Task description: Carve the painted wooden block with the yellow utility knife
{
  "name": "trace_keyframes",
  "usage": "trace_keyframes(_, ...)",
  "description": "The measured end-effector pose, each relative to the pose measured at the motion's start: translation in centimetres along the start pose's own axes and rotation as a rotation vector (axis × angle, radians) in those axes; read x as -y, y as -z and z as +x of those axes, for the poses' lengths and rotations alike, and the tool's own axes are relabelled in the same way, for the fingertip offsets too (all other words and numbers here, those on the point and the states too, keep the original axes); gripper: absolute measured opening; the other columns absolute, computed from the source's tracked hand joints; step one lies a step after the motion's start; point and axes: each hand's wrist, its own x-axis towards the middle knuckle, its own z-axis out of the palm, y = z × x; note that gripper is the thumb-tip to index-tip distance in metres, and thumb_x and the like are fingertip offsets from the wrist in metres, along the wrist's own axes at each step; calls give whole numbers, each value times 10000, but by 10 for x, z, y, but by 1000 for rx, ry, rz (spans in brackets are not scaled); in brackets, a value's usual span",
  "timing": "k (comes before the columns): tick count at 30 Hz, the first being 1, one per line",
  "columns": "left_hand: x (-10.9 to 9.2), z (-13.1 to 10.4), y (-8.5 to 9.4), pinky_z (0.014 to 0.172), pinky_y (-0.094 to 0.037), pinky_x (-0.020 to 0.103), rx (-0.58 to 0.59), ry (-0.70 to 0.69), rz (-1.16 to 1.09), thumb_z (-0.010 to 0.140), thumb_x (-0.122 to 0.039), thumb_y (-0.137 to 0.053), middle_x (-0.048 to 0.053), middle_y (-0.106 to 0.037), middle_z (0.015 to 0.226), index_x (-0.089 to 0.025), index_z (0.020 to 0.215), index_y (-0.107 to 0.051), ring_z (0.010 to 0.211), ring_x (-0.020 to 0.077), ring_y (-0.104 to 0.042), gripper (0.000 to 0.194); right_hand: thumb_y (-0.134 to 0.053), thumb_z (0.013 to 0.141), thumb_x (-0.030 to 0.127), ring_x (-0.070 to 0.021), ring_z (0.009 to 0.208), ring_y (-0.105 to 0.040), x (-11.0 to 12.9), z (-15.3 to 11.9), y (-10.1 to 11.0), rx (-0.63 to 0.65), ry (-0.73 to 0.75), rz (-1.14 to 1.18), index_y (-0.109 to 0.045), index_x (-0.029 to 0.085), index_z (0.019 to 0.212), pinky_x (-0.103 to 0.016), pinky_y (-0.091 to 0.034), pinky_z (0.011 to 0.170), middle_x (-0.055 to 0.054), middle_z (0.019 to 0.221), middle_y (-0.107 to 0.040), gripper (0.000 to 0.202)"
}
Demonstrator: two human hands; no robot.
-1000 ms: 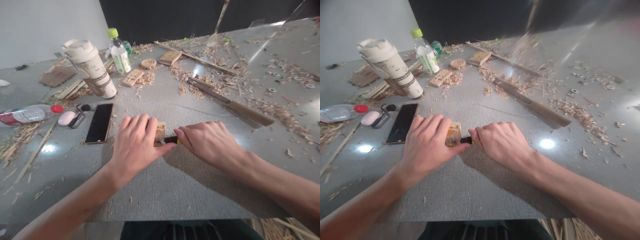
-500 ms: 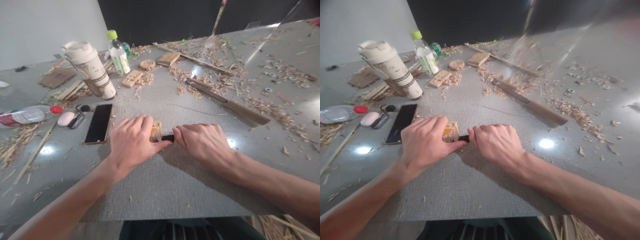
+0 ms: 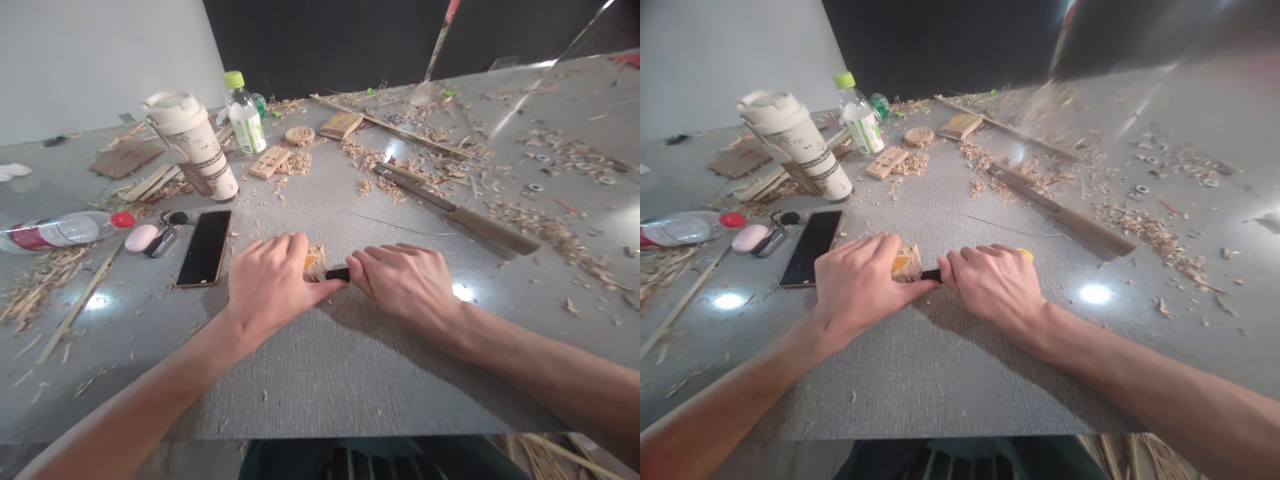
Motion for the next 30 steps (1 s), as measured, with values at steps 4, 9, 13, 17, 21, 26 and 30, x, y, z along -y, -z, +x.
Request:
trace_keyframes(4,1,1,-1,548,-337,370,17,16,-2,869,-903,-509,54,-659,652,-234,777,-573,621,248,-659,678,-291,1139,388,-166,598,-574,-2,1,-3,-80,42,-4,-682,196,739,-362,-212,614,-45,694,-715,591)
trace_keyframes(9,2,2,-3,558,-324,370,27,25,10,843,-915,-532,42,-646,653,-230,774,-557,619,241,-655,689,-305,1140,382,-154,598,-552,-3,3,-3,-124,75,12,-662,197,722,-353,-236,627,-34,680,-703,580)
trace_keyframes(13,3,1,-2,566,-319,371,24,-13,31,859,-897,-517,35,-637,661,-225,759,-542,612,235,-640,680,-273,1129,456,-132,542,-405,-5,5,-3,-14,-8,111,-611,208,697,-344,-162,581,-13,659,-661,602)
trace_keyframes(17,3,2,-1,573,-317,370,-20,-61,51,853,-901,-516,19,-609,646,-223,734,-528,597,219,-620,688,-264,1102,503,-127,523,-161,-7,7,-2,175,-117,198,-483,196,601,-352,-124,572,-10,568,-557,627)
trace_keyframes(21,4,1,-2,587,-323,378,-45,-109,50,854,-914,-495,10,-594,645,-223,718,-520,601,207,-611,704,-281,1083,499,-127,549,-110,-9,7,1,216,-136,185,-459,193,580,-356,-126,580,-24,582,-547,615)
trace_keyframes(26,6,1,2,596,-329,386,-32,-136,77,842,-952,-437,19,-595,663,-227,720,-526,615,211,-589,741,-272,1080,509,-124,553,-94,-11,3,5,215,-101,163,-438,187,554,-356,-122,582,-25,566,-518,639)
trace_keyframes(30,3,3,7,596,-324,386,-37,-163,79,849,-956,-409,16,-571,661,-226,721,-535,603,206,-552,751,-292,1075,484,-124,552,-93,-7,2,6,216,-79,172,-451,188,565,-352,-123,578,-17,563,-523,610)
